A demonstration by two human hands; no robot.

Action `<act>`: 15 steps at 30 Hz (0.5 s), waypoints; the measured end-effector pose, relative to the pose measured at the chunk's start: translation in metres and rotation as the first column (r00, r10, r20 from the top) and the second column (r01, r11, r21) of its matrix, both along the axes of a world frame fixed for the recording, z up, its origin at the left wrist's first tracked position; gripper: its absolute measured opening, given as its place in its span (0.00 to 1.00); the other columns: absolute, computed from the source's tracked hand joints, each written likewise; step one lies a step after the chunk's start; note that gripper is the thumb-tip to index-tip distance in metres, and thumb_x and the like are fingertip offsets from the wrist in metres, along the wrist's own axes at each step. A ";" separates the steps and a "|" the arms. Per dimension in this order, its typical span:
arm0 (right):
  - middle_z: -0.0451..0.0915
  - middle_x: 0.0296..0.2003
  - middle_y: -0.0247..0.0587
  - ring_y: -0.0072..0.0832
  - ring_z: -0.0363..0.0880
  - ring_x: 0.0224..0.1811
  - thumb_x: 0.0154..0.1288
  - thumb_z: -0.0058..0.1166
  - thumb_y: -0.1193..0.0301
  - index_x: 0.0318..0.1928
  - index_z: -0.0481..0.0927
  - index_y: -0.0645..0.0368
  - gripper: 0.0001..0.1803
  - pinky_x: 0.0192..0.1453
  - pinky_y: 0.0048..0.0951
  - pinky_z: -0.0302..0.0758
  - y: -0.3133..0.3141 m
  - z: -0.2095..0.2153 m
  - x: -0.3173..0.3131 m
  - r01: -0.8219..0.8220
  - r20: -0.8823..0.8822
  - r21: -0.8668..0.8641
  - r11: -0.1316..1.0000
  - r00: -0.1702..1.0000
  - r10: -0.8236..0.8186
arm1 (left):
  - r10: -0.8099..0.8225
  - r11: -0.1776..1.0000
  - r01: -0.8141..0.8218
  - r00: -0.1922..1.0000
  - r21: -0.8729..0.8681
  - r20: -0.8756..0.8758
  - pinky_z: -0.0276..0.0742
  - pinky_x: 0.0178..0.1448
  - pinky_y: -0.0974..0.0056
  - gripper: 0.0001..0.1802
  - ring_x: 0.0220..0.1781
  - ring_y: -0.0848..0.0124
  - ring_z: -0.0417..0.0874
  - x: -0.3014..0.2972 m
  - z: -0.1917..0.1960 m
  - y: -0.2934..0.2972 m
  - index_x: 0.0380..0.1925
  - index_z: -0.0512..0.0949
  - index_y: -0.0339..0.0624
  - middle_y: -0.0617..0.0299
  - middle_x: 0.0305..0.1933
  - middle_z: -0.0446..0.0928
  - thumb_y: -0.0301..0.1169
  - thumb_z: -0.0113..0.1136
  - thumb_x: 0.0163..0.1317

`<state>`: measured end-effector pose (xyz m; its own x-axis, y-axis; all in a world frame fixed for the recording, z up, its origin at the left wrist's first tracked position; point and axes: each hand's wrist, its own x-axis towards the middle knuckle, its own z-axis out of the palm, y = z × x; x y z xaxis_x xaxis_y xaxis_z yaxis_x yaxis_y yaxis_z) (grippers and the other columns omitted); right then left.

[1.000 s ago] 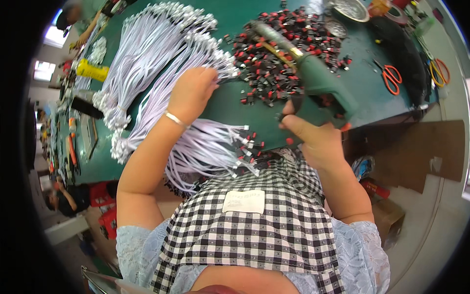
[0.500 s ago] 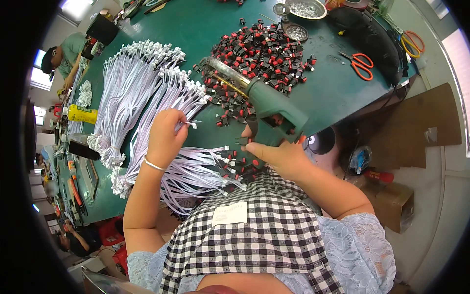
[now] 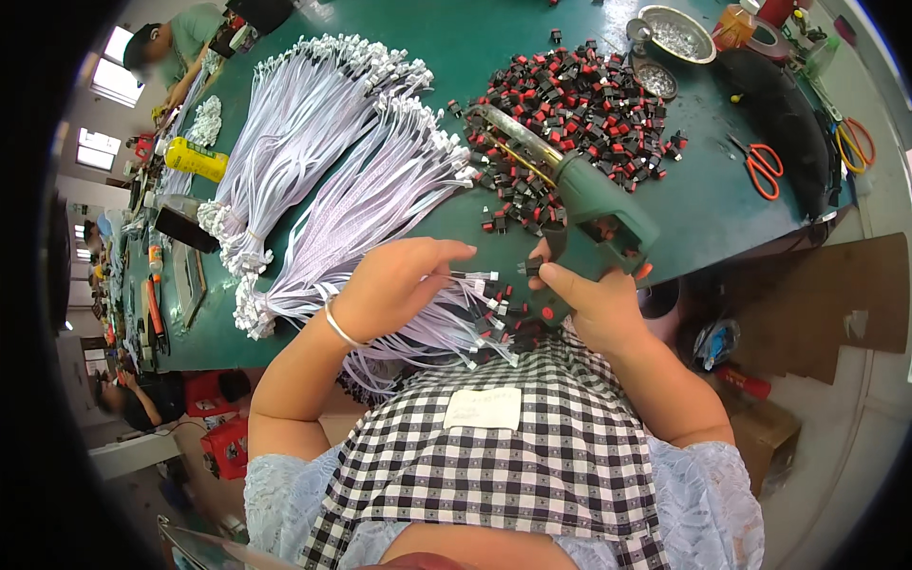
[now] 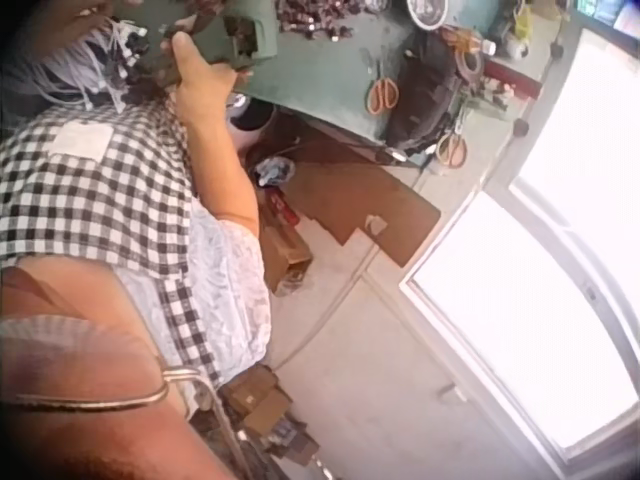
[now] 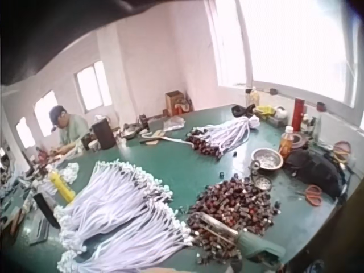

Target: The person uses a green heat gun to apply heat to the ends of white wires while holding small red and black plastic connectors. They repeatedly pick up a wire, position a connector, apply heat with the tool, and place the finished assembly onto a growing pile on the table.

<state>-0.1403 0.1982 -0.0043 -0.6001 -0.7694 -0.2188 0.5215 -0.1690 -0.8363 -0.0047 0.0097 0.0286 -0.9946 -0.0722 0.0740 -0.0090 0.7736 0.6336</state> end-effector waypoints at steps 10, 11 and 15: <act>0.75 0.36 0.38 0.25 0.76 0.35 0.55 0.54 0.77 0.41 0.73 0.63 0.12 0.39 0.25 0.75 -0.027 0.005 0.012 -0.035 -0.015 0.073 0.997 0.999 0.036 | 0.059 0.951 -0.066 0.998 0.303 0.034 0.69 0.31 0.71 0.12 0.30 0.74 0.73 0.004 -0.012 -0.010 0.37 0.75 0.37 0.61 0.30 0.72 0.23 0.53 0.50; 0.75 0.36 0.38 0.25 0.76 0.35 0.55 0.54 0.77 0.42 0.72 0.64 0.12 0.39 0.26 0.75 -0.029 0.006 0.013 -0.024 -0.014 0.074 0.997 1.000 0.025 | 0.051 0.955 -0.054 0.999 0.291 0.018 0.69 0.31 0.71 0.11 0.29 0.73 0.73 0.003 -0.009 -0.010 0.36 0.75 0.37 0.60 0.30 0.72 0.23 0.53 0.50; 0.75 0.36 0.39 0.26 0.76 0.36 0.54 0.54 0.78 0.43 0.71 0.65 0.14 0.41 0.28 0.76 -0.037 0.005 0.013 -0.046 0.012 -0.018 0.999 0.999 0.047 | 0.153 0.955 -0.155 0.988 0.253 0.027 0.68 0.30 0.70 0.07 0.27 0.71 0.74 0.003 0.001 -0.007 0.31 0.76 0.35 0.59 0.28 0.73 0.23 0.55 0.50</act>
<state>-0.1273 0.1609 0.0009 -0.5608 -0.8002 -0.2125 0.5399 -0.1588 -0.8266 -0.0016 0.0023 0.0296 -0.9705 -0.2397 0.0260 -0.1206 0.5761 0.8084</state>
